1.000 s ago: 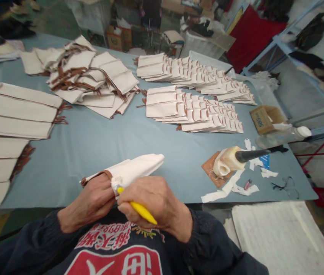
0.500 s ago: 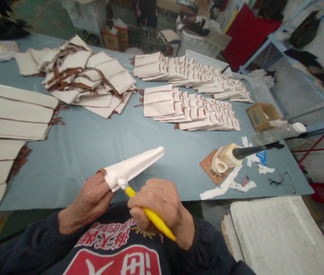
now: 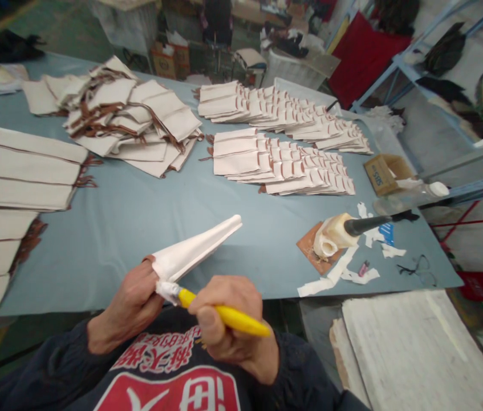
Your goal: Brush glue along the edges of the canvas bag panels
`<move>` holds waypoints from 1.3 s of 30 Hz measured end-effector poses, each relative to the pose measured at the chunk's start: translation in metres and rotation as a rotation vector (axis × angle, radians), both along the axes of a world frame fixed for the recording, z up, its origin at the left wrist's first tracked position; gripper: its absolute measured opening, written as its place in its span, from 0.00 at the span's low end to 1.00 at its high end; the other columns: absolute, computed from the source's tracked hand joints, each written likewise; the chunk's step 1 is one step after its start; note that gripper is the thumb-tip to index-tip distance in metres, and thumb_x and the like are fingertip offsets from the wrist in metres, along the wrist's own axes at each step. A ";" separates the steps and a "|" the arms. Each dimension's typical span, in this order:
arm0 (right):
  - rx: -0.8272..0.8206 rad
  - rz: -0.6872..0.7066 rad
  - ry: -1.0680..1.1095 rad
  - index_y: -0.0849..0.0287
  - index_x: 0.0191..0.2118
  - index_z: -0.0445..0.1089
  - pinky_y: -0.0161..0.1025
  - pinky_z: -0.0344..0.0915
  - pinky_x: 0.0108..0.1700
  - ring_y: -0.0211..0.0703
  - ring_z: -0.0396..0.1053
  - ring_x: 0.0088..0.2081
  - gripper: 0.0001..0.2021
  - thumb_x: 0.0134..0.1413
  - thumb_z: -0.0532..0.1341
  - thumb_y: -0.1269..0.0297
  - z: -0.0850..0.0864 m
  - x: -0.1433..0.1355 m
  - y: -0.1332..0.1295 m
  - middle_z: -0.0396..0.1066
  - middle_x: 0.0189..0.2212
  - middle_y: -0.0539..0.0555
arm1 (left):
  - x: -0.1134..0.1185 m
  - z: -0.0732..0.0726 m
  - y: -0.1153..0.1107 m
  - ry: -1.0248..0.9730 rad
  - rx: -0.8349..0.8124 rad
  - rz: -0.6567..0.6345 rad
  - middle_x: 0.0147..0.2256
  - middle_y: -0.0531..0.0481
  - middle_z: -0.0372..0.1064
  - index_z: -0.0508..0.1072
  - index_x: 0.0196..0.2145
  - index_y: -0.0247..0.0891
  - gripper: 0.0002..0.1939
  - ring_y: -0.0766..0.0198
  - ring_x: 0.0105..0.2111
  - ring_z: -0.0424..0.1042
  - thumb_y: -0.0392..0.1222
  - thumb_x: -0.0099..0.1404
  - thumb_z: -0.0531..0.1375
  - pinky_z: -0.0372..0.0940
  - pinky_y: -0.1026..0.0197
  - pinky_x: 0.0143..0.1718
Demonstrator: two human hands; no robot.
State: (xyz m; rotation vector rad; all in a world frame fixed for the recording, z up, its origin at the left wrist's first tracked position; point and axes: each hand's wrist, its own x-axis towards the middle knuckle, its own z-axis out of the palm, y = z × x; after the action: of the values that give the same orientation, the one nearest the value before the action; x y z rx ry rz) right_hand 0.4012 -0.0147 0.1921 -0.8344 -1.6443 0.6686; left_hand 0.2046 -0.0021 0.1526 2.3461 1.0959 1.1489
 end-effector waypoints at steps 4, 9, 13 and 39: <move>-0.312 -0.175 0.159 0.56 0.34 0.69 0.30 0.54 0.16 0.32 0.57 0.13 0.14 0.72 0.54 0.60 -0.010 0.000 0.010 0.60 0.14 0.41 | 0.000 0.000 -0.003 0.031 0.023 0.018 0.24 0.50 0.69 0.71 0.31 0.37 0.13 0.60 0.26 0.67 0.23 0.66 0.53 0.66 0.57 0.36; -0.322 -0.334 0.109 0.57 0.32 0.68 0.29 0.54 0.15 0.31 0.57 0.12 0.16 0.71 0.54 0.58 -0.010 0.008 0.016 0.58 0.12 0.40 | -0.002 -0.006 -0.003 0.037 0.008 0.024 0.27 0.48 0.72 0.74 0.37 0.36 0.13 0.58 0.29 0.70 0.24 0.68 0.53 0.66 0.57 0.34; -0.135 -0.403 -0.037 0.55 0.35 0.70 0.31 0.59 0.18 0.32 0.58 0.14 0.11 0.70 0.55 0.61 0.000 0.009 0.002 0.62 0.16 0.41 | 0.002 -0.003 -0.001 0.008 -0.004 0.004 0.25 0.51 0.69 0.74 0.38 0.37 0.14 0.60 0.25 0.66 0.24 0.67 0.53 0.65 0.58 0.33; 0.069 -0.095 -0.009 0.54 0.36 0.68 0.34 0.64 0.24 0.32 0.62 0.18 0.14 0.74 0.51 0.61 0.001 -0.005 -0.002 0.66 0.20 0.43 | 0.011 0.002 0.007 -0.198 -0.627 -0.006 0.23 0.54 0.66 0.71 0.31 0.38 0.11 0.66 0.23 0.63 0.37 0.70 0.52 0.62 0.64 0.27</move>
State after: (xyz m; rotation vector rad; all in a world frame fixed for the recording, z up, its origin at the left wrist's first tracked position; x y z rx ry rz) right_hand 0.3962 -0.0168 0.1933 -0.8608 -1.6160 0.5395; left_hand 0.2155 0.0045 0.1541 1.7158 1.1643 0.8476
